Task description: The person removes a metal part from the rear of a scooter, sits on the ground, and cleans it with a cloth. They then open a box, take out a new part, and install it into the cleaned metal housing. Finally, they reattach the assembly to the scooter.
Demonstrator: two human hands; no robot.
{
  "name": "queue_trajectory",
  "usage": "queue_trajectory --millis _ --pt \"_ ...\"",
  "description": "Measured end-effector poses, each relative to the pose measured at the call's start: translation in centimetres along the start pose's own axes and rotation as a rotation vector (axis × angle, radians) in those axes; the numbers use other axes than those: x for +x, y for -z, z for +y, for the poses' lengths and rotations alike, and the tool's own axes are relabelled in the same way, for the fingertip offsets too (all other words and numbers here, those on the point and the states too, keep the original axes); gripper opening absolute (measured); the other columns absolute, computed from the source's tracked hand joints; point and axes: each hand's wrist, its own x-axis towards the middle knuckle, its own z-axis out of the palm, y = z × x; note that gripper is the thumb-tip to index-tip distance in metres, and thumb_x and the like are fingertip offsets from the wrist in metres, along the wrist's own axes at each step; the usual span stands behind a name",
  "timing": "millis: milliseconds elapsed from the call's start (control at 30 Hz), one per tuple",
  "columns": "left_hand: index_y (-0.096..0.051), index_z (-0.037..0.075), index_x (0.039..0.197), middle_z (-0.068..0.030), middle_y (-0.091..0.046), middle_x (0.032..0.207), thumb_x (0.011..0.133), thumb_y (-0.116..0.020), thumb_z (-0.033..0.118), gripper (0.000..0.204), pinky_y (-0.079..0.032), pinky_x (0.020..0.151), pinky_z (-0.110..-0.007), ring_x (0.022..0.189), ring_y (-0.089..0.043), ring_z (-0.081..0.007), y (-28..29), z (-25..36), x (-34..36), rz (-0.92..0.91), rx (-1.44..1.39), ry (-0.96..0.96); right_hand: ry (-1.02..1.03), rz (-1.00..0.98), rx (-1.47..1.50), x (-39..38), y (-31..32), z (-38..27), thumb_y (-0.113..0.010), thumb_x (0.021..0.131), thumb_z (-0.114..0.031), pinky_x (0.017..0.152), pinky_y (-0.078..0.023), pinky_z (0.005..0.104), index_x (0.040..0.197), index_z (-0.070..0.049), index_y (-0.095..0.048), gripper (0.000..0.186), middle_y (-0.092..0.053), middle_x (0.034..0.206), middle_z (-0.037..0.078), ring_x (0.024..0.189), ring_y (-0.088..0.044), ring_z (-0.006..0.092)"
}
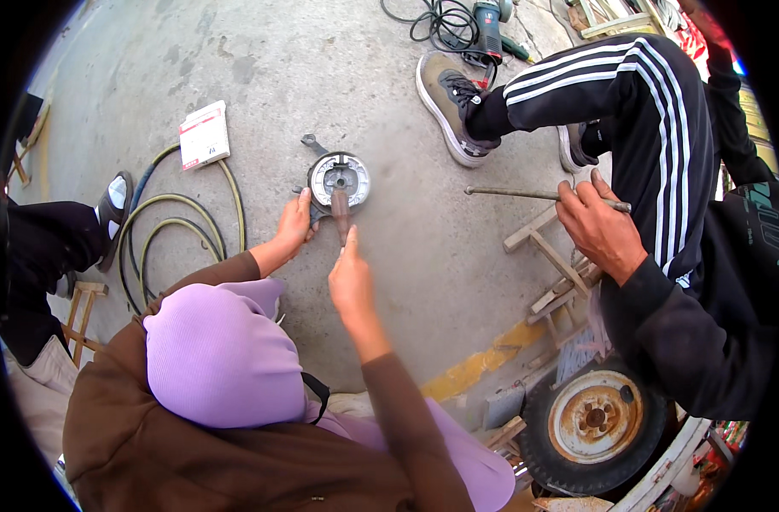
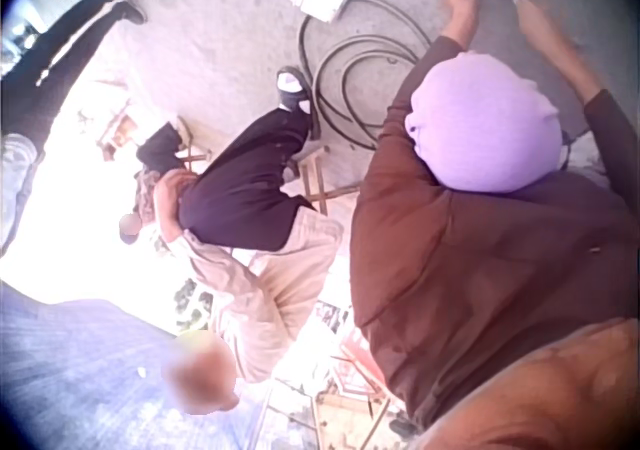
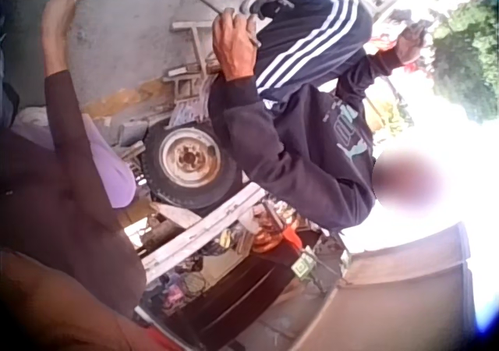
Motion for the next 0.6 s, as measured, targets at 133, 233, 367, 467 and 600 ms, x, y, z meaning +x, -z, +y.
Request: queue_trajectory --millis 133,233,367,467,600 --pt "-0.053 0.004 0.091 -0.0060 -0.050 0.055 0.101 -0.032 0.046 0.048 -0.029 0.034 -0.027 0.037 -0.039 -0.0124 0.2 -0.8 0.2 -0.002 0.008 -0.005 0.067 0.179 0.144 0.0 0.2 -0.8 -0.042 0.096 -0.012 0.065 -0.047 0.0466 0.141 0.002 -0.031 0.048 -0.062 0.091 0.030 0.076 -0.061 0.0438" --pt "-0.053 0.004 0.091 -0.0061 -0.050 0.054 0.101 -0.031 0.046 0.048 -0.029 0.034 -0.027 0.036 -0.039 -0.0124 0.4 -0.4 0.3 -0.004 -0.013 -0.008 0.075 0.300 0.221 0.0 0.8 -1.4 -0.041 0.095 -0.012 0.073 -0.049 0.0466 0.142 -0.001 -0.030 0.050 -0.061 0.090 0.032 0.085 -0.062 0.0453" --pt "-0.053 0.004 0.091 -0.0061 -0.050 0.054 0.101 -0.031 0.045 0.048 -0.029 0.034 -0.027 0.036 -0.039 -0.0125 0.1 -0.2 0.0 -0.007 -0.001 -0.005 -0.007 -0.030 -0.059 0.0 0.9 -0.4 -0.044 0.094 -0.009 0.069 -0.047 0.0466 0.141 0.003 -0.029 0.050 -0.061 0.100 0.031 0.083 -0.061 0.0442" --pt "-0.052 0.003 0.091 -0.0059 -0.050 0.055 0.101 -0.031 0.046 0.048 -0.029 0.034 -0.027 0.036 -0.039 -0.0126 0.2 -0.4 -0.2 -0.031 0.020 -0.025 -0.060 -0.099 -0.113 0.5 0.8 -0.6 -0.045 0.094 -0.008 0.070 -0.048 0.0468 0.141 0.003 -0.029 0.050 -0.061 0.101 0.031 0.084 -0.061 0.0446" --pt "-0.052 0.003 0.091 -0.0060 -0.049 0.054 0.101 -0.031 0.046 0.049 -0.029 0.034 -0.027 0.037 -0.040 -0.0127 -0.1 0.0 -0.2 0.015 0.018 -0.015 0.052 0.131 0.065 -0.1 0.1 -0.3 -0.044 0.094 -0.007 0.072 -0.049 0.0471 0.141 0.003 -0.029 0.050 -0.060 0.101 0.031 0.087 -0.061 0.0445"
